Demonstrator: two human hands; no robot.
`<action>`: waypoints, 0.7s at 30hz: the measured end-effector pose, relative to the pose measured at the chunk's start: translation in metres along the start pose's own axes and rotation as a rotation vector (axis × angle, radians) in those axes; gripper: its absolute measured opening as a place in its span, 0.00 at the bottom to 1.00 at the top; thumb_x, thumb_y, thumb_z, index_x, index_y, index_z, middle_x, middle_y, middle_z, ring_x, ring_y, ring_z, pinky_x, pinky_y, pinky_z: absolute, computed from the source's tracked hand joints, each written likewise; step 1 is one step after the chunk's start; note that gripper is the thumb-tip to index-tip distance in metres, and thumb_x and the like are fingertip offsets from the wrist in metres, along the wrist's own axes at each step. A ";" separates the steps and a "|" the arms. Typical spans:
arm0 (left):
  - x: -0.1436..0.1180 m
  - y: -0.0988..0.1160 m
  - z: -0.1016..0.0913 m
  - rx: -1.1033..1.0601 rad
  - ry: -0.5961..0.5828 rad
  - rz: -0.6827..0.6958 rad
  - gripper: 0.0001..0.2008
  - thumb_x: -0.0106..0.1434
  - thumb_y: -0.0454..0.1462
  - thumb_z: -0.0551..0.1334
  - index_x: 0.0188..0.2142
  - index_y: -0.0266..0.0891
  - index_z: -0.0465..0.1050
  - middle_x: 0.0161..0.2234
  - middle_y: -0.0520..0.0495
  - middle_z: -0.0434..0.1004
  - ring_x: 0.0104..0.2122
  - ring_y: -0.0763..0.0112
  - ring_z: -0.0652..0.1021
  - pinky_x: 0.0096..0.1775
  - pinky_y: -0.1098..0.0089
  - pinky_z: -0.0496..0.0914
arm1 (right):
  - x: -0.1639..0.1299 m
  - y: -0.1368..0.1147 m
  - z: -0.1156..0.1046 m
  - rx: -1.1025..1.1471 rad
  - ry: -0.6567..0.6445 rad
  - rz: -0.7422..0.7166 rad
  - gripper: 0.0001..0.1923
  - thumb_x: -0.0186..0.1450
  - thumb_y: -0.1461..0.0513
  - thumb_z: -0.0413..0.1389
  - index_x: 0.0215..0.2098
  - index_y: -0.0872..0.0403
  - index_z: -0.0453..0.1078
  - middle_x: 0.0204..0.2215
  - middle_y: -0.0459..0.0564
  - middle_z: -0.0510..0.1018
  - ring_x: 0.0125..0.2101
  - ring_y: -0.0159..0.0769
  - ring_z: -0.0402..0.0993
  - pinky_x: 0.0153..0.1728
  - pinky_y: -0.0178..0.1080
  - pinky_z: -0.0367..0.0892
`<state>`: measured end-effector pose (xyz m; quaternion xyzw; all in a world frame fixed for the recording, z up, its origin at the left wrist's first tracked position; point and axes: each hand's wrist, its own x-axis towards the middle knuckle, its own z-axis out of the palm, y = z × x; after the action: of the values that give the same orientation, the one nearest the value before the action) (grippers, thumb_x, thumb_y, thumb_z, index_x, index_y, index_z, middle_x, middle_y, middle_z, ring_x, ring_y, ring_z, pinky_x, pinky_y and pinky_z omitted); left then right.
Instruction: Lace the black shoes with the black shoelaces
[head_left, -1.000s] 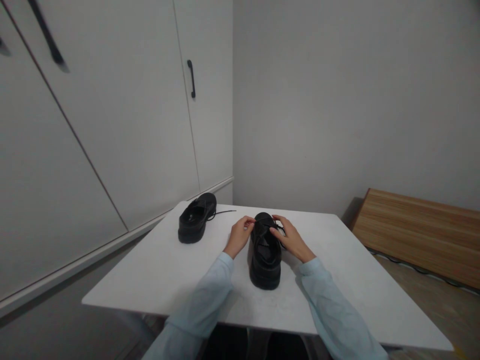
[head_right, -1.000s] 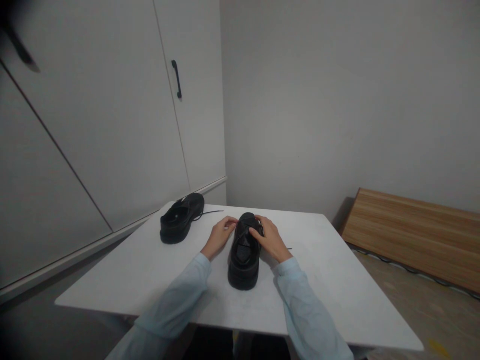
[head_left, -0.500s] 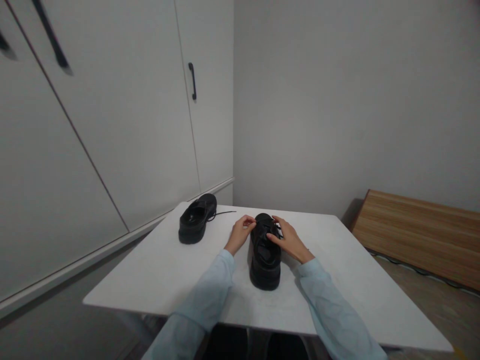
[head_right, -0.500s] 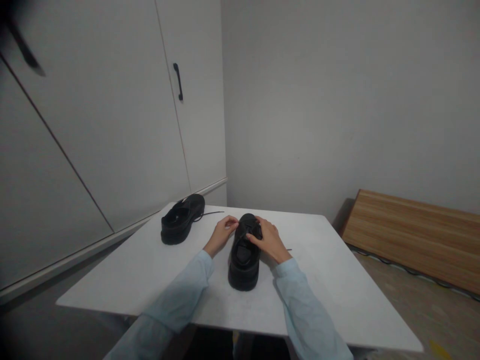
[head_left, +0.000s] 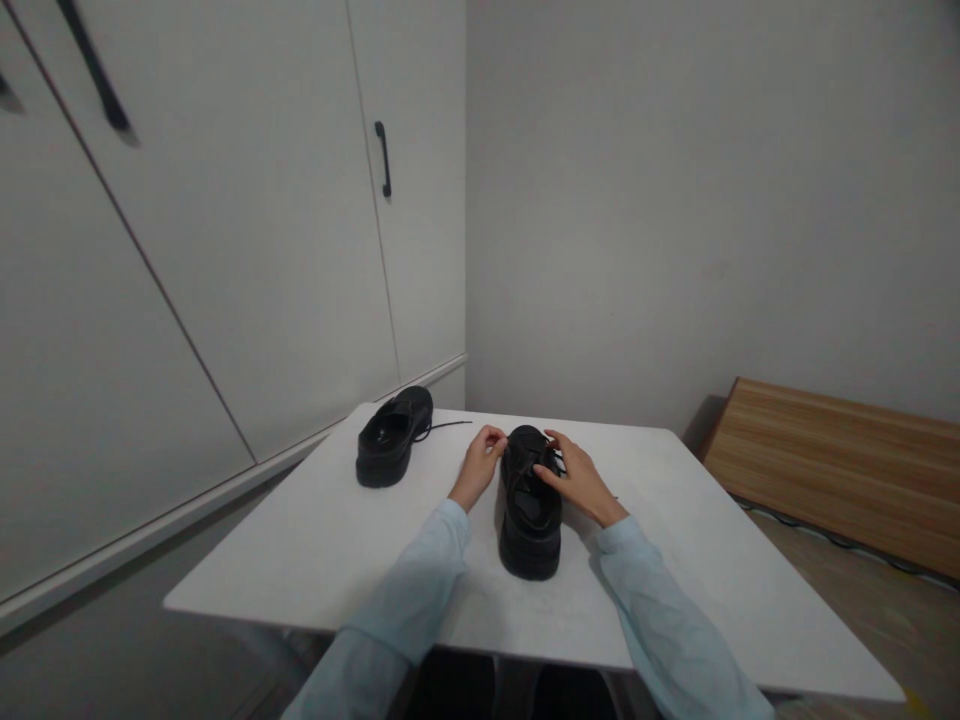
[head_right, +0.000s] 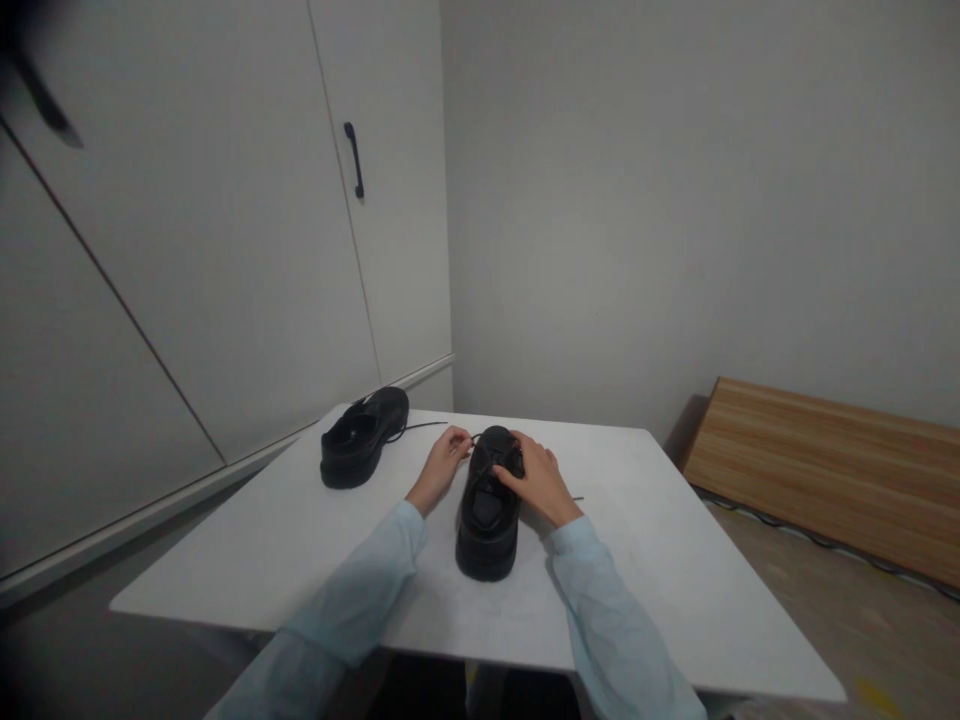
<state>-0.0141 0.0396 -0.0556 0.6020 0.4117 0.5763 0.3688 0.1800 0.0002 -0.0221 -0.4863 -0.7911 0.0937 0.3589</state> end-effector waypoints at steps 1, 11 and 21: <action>0.000 0.000 0.000 -0.026 -0.001 0.003 0.05 0.59 0.37 0.58 0.31 0.38 0.64 0.32 0.49 0.70 0.37 0.72 0.74 0.41 0.69 0.69 | 0.000 0.000 0.000 -0.001 -0.002 0.002 0.31 0.59 0.51 0.54 0.58 0.52 0.57 0.46 0.55 0.74 0.47 0.45 0.70 0.49 0.49 0.62; -0.006 0.023 -0.001 -0.214 0.101 -0.008 0.10 0.63 0.44 0.54 0.36 0.41 0.58 0.38 0.51 0.66 0.38 0.74 0.77 0.44 0.69 0.70 | 0.000 -0.003 -0.003 -0.023 -0.017 0.010 0.31 0.59 0.50 0.54 0.58 0.52 0.57 0.46 0.55 0.75 0.46 0.46 0.70 0.47 0.49 0.62; -0.005 0.033 -0.011 -0.099 0.113 0.023 0.12 0.58 0.45 0.59 0.34 0.37 0.67 0.35 0.49 0.67 0.26 0.78 0.71 0.30 0.75 0.69 | -0.001 -0.005 -0.004 -0.009 -0.016 0.020 0.30 0.60 0.50 0.54 0.57 0.52 0.57 0.47 0.56 0.74 0.47 0.46 0.70 0.48 0.50 0.62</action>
<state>-0.0226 0.0217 -0.0262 0.5543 0.3958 0.6332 0.3674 0.1792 -0.0039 -0.0166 -0.4950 -0.7896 0.0975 0.3493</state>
